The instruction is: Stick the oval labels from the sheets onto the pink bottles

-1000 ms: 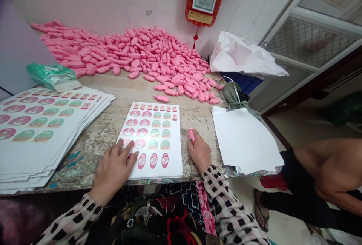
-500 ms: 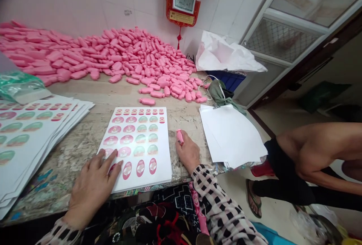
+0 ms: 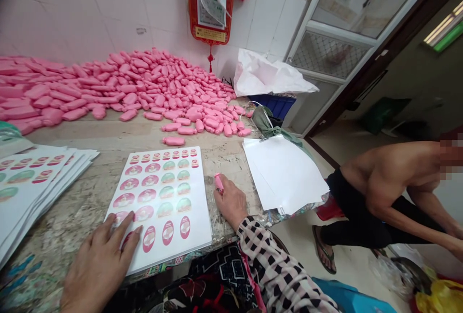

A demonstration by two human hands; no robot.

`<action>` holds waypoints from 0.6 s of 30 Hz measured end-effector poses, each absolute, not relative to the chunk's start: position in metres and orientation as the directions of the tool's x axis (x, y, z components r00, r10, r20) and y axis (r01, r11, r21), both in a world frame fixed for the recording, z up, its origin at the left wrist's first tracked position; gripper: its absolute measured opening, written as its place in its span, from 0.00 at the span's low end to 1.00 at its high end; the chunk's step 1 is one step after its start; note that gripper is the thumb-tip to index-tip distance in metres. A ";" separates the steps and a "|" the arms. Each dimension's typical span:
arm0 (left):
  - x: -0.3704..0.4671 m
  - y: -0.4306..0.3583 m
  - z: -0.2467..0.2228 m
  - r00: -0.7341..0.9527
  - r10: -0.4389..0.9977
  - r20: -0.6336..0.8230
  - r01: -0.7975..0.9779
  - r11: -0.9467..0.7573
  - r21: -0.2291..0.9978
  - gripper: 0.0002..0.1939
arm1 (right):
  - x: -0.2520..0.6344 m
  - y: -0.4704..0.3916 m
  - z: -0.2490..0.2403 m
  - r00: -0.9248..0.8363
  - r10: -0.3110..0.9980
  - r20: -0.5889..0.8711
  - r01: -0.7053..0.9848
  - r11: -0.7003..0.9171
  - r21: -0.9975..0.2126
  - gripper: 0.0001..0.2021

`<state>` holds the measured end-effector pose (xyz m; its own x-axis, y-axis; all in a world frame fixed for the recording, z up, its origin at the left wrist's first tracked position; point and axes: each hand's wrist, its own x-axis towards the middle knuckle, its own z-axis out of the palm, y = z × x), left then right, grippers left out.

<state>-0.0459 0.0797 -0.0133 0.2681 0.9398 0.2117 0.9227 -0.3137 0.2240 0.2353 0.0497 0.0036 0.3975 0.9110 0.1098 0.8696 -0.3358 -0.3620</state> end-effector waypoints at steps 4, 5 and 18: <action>-0.048 0.081 -0.020 0.271 0.939 0.210 0.941 -0.305 0.148 0.24 | 0.236 0.049 0.002 0.399 0.910 0.112 0.873 -0.340 -0.350 0.22; -0.049 0.081 -0.022 0.271 0.939 0.211 0.944 -0.302 0.133 0.24 | 0.236 0.049 0.001 0.398 0.911 0.111 0.874 -0.339 -0.347 0.22; -0.046 0.080 -0.019 0.307 0.921 0.240 0.950 -0.310 -0.024 0.27 | 0.243 0.050 -0.011 0.425 0.878 0.218 0.789 -0.242 -0.564 0.22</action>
